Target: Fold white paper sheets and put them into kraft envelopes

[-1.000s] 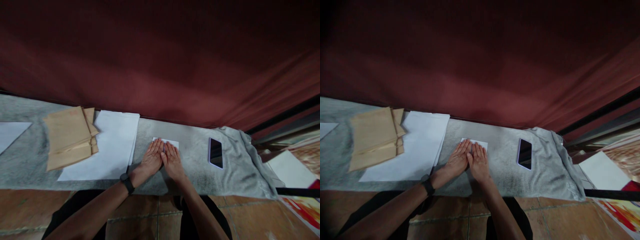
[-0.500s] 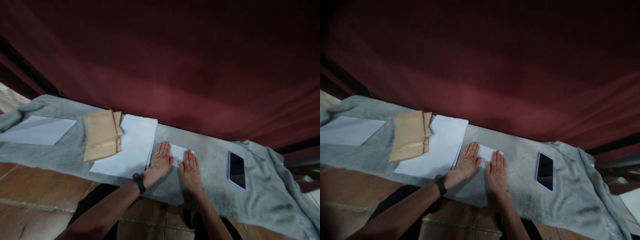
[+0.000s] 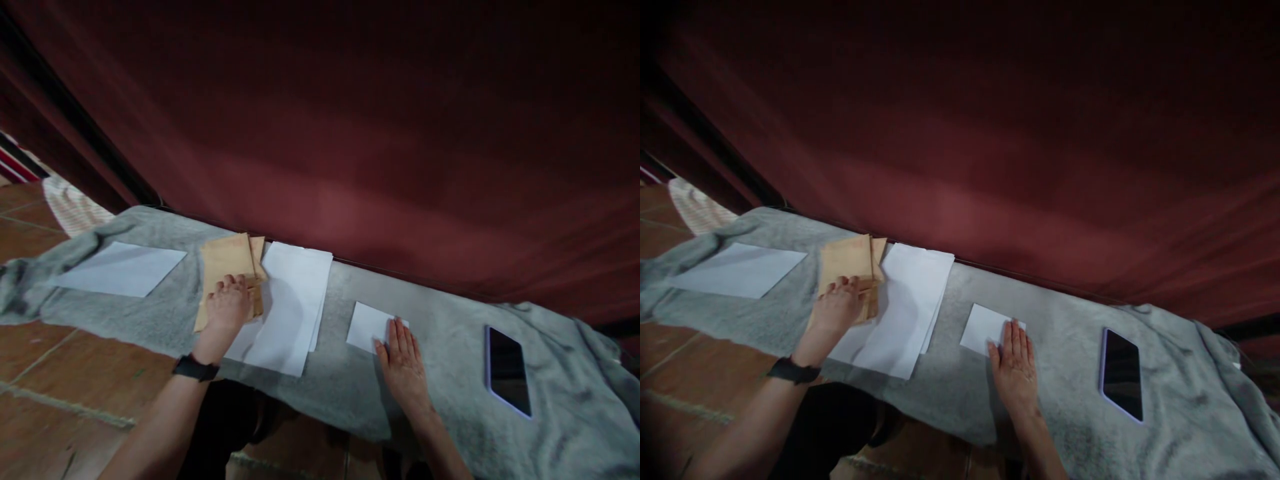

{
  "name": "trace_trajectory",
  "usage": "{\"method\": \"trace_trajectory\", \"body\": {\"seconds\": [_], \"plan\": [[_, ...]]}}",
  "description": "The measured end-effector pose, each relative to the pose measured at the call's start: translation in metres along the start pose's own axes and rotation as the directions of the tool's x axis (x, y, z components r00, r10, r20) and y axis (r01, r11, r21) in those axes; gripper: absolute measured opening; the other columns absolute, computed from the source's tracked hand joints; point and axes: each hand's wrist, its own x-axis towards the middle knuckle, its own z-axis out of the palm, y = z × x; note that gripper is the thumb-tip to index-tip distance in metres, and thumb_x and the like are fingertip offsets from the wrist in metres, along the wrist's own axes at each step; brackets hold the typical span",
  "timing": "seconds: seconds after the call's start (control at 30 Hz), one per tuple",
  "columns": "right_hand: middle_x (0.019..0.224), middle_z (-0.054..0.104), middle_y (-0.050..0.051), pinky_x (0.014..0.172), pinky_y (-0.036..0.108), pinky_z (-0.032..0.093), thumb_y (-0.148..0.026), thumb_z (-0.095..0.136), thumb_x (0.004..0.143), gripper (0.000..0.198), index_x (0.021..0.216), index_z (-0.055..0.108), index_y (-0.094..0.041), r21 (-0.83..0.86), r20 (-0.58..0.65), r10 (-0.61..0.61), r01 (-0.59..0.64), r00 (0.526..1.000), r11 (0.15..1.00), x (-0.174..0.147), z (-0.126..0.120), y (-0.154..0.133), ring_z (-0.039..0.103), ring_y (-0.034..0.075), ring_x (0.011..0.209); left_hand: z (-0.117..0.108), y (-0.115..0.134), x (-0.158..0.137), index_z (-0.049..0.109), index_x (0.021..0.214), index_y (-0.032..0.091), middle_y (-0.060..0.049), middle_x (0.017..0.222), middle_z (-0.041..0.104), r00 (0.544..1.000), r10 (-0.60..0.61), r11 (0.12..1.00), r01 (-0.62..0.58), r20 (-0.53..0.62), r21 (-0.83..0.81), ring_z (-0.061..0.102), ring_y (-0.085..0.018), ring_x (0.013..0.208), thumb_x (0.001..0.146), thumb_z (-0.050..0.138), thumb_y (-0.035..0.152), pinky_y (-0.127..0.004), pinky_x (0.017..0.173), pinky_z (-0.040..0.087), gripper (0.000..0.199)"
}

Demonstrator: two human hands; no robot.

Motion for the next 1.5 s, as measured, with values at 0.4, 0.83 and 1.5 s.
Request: {"method": "trace_trajectory", "body": {"seconds": [0.4, 0.83, 1.5], "plan": [[0.158, 0.047, 0.016, 0.122, 0.058, 0.033, -0.044, 0.038, 0.104, 0.057, 0.153, 0.046, -0.017, 0.278, 0.026, 0.081, -0.085, 0.996, 0.957, 0.015, -0.008, -0.017, 0.04, 0.031, 0.149, -0.021, 0.071, -0.031, 0.064, 0.099, 0.021, -0.006, 0.091, 0.072, 0.961, 0.265, 0.891, -0.274, -0.075, -0.362, 0.069, -0.021, 0.081, 0.095, 0.047, 0.02, -0.029, 0.071, 0.048, 0.017], [0.12, 0.075, 0.007, 0.106, 0.039, 0.052, -0.034, 0.053, 0.087, 0.036, 0.119, 0.066, -0.024, 0.885, 0.299, 0.219, -0.356, 0.929, 0.3, 0.031, -0.037, -0.081, 0.068, 0.023, 0.114, -0.011, 0.184, -0.099, 0.065, 0.082, 0.023, -0.002, 0.083, 0.07, 0.773, 0.616, 0.343, -0.436, -0.151, -0.832, 0.067, -0.017, 0.082, 0.091, 0.053, 0.017, -0.03, 0.078, 0.052, 0.015], [0.092, 0.076, 0.002, 0.079, 0.033, 0.052, -0.049, 0.064, 0.075, 0.032, 0.093, 0.068, -0.023, 0.788, 0.569, 0.182, -0.595, 0.802, 0.156, 0.042, -0.063, -0.022, 0.068, 0.022, 0.083, 0.008, 0.154, -0.061, 0.019, 0.163, 0.028, -0.017, 0.161, 0.037, 0.461, 0.877, 0.38, -0.84, -0.138, -0.388, 0.032, -0.036, 0.151, 0.07, 0.081, 0.043, -0.063, 0.126, 0.007, 0.113]]}}
